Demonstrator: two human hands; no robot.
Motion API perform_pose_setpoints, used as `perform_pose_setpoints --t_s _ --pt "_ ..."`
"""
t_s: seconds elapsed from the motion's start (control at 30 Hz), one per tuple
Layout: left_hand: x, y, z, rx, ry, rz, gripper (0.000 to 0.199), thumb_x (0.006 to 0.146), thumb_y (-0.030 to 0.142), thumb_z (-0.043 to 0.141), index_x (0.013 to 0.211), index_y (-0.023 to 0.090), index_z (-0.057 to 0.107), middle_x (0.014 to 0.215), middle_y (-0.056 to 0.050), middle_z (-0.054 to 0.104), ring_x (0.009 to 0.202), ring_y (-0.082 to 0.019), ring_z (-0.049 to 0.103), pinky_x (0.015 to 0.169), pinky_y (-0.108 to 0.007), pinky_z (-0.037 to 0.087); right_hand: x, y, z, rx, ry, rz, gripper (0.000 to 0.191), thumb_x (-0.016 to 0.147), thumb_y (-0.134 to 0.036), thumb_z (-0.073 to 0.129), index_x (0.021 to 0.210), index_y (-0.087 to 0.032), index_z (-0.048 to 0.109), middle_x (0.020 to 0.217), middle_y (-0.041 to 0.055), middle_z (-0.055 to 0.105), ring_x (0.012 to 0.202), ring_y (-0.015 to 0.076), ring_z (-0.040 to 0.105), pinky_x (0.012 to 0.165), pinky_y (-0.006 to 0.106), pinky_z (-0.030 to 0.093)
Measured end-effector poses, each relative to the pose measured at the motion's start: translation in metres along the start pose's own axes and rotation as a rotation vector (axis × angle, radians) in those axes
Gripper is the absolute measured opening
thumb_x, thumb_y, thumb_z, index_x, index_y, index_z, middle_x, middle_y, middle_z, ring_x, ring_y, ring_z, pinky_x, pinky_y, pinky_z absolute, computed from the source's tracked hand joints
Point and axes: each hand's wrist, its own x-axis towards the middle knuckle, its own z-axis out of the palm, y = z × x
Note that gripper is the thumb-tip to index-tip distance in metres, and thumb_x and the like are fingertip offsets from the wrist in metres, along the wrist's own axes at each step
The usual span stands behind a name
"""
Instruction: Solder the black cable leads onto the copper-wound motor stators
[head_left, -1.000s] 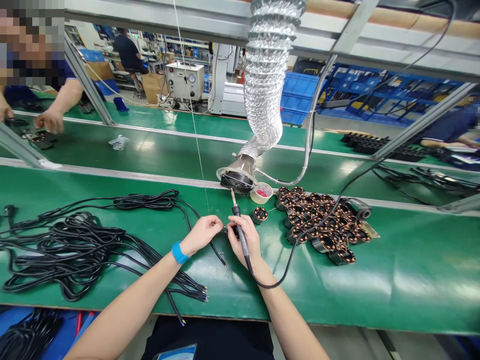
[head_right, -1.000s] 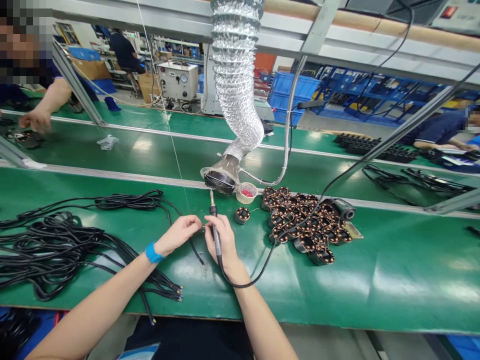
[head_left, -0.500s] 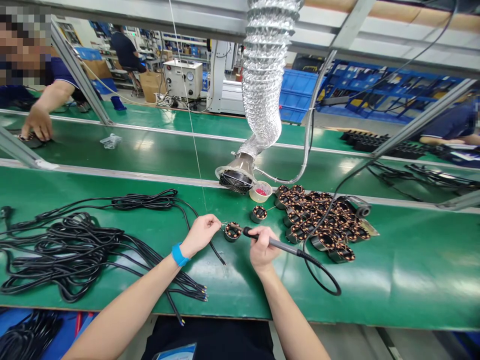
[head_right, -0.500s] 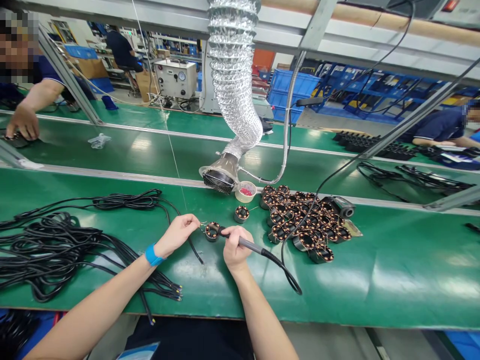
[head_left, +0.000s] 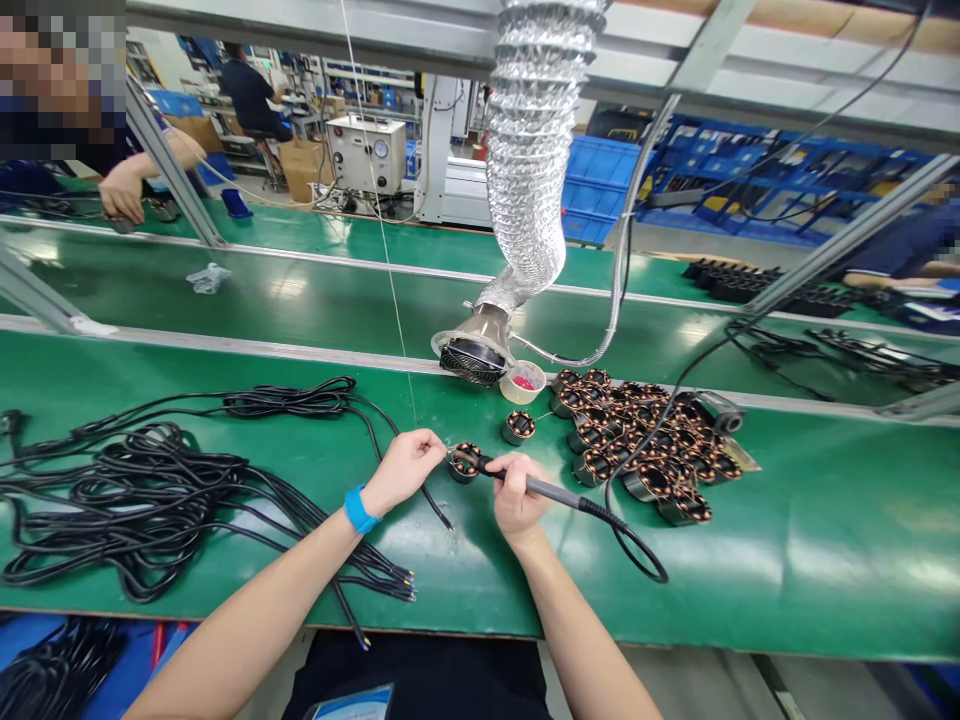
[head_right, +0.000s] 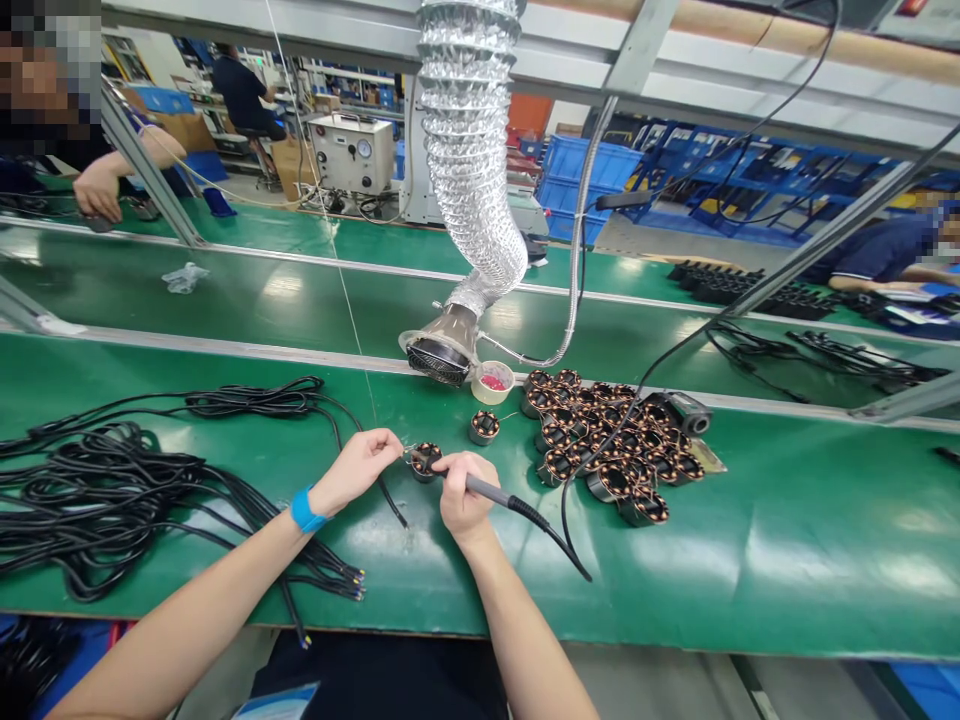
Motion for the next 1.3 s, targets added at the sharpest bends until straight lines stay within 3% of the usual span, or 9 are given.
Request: perform_pose_setpoints --t_s 0.33,0.73,1.07,1.3 --pt "-0.0013 0.0023 -0.0006 0.001 -0.007 -0.004 0.020 0.080 0.032 0.056 0.069 0.015 0.058 0.065 0.001 0.054 0.063 -0.013 0.046 0.062 -0.025 0.034 -0.0031 0.0027 -0.0016 0.033 0.087 0.084 0.045 0.097 -0.028 0.038 0.064 -0.019 0.068 0.052 0.0000 0.059 0.050 0.0155 0.060 0.053 0.030 0.047" --pt "0.0001 -0.0002 -0.0011 -0.010 -0.011 -0.011 0.019 0.079 0.031 0.055 0.071 0.015 0.061 0.069 0.000 0.057 0.067 -0.014 0.049 0.064 -0.025 0.036 -0.0033 0.0030 -0.0009 0.063 0.076 0.091 0.044 0.098 -0.028 0.040 0.065 -0.019 0.068 0.053 0.0000 0.058 0.052 0.0157 0.061 0.055 0.030 0.046" --pt "0.0016 -0.0012 -0.0008 -0.008 -0.009 -0.006 0.018 0.079 0.030 0.055 0.070 0.015 0.060 0.067 0.001 0.057 0.066 -0.014 0.048 0.064 -0.025 0.036 0.0007 -0.0015 -0.0005 0.070 0.035 -0.001 0.039 0.096 -0.024 0.043 0.065 -0.019 0.067 0.051 -0.0018 0.057 0.048 0.0137 0.058 0.053 0.028 0.046" --pt "0.0007 -0.0004 -0.0015 -0.014 -0.013 -0.014 0.018 0.079 0.030 0.055 0.070 0.015 0.061 0.068 0.001 0.057 0.066 -0.013 0.048 0.064 -0.025 0.036 -0.0029 0.0021 -0.0029 0.043 0.077 0.064 0.045 0.096 -0.028 0.038 0.066 -0.019 0.069 0.047 -0.0020 0.052 0.045 0.0145 0.056 0.050 0.029 0.045"
